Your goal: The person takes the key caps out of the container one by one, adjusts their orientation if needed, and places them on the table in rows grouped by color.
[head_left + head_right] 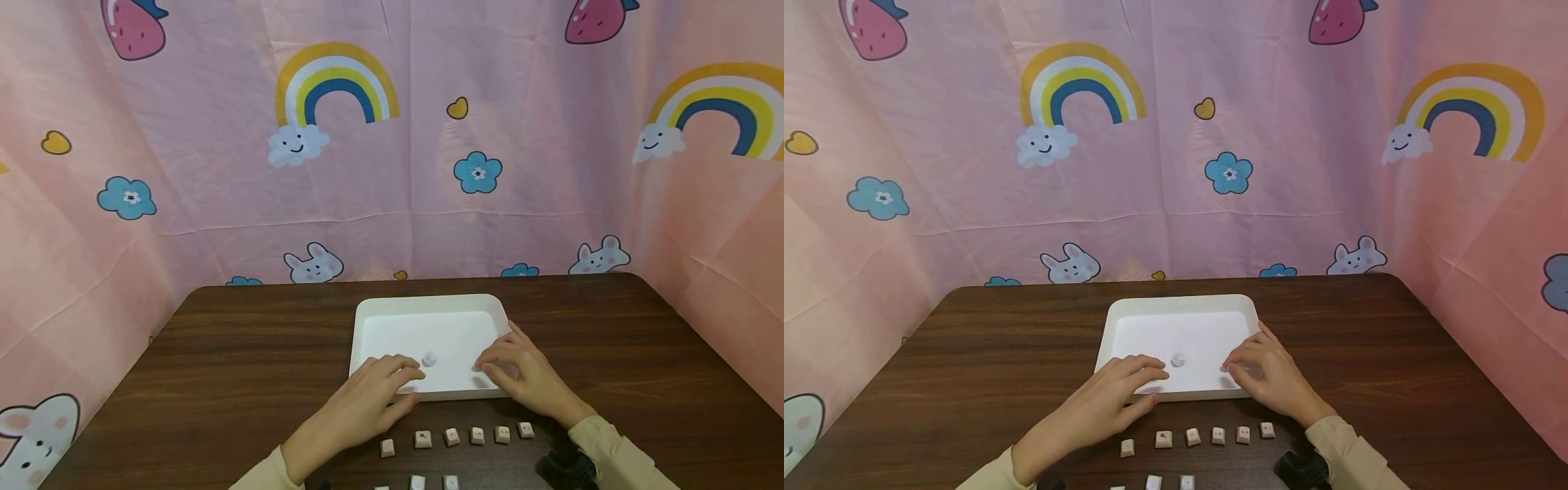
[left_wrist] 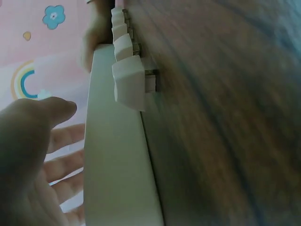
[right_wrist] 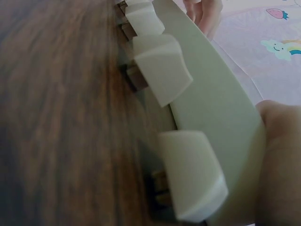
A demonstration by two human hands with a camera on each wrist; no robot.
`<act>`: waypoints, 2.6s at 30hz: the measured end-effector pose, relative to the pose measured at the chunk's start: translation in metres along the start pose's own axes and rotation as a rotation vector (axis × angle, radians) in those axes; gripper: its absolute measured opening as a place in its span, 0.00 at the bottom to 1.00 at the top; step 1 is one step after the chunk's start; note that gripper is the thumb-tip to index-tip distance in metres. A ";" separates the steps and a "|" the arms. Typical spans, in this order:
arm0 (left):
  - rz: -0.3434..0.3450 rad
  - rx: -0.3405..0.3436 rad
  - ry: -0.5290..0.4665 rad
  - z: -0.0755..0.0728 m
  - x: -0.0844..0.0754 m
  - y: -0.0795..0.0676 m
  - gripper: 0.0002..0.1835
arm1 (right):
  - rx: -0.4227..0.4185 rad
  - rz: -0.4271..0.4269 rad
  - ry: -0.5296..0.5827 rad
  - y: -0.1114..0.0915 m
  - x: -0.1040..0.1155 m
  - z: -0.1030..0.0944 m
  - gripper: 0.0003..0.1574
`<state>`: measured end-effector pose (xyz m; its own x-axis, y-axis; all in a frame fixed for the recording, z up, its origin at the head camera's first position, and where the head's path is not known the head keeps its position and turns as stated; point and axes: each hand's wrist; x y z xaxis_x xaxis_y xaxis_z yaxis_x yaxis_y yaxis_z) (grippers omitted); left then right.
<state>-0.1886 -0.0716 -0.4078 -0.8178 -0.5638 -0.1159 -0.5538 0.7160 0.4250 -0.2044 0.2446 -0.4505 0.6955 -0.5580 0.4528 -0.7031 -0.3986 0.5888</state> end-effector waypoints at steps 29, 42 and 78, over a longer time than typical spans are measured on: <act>-0.021 0.255 0.011 0.012 0.014 -0.002 0.26 | 0.056 -0.065 0.064 0.001 0.009 0.003 0.11; -0.042 0.254 -0.038 0.012 0.015 -0.006 0.26 | 0.050 -0.084 0.035 0.001 0.009 0.005 0.11; -0.192 0.131 -0.119 0.016 0.011 -0.007 0.16 | 0.066 -0.050 0.027 0.001 0.008 0.004 0.11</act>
<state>-0.1964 -0.0761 -0.4257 -0.7038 -0.6478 -0.2916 -0.7102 0.6517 0.2663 -0.2004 0.2371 -0.4489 0.7327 -0.5171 0.4424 -0.6754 -0.4731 0.5656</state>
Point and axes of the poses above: each hand's wrist, its own y-axis towards the middle knuckle, its own z-axis out of the palm, x = y × z, and after that the axes turned 4 degrees about y, right-handed
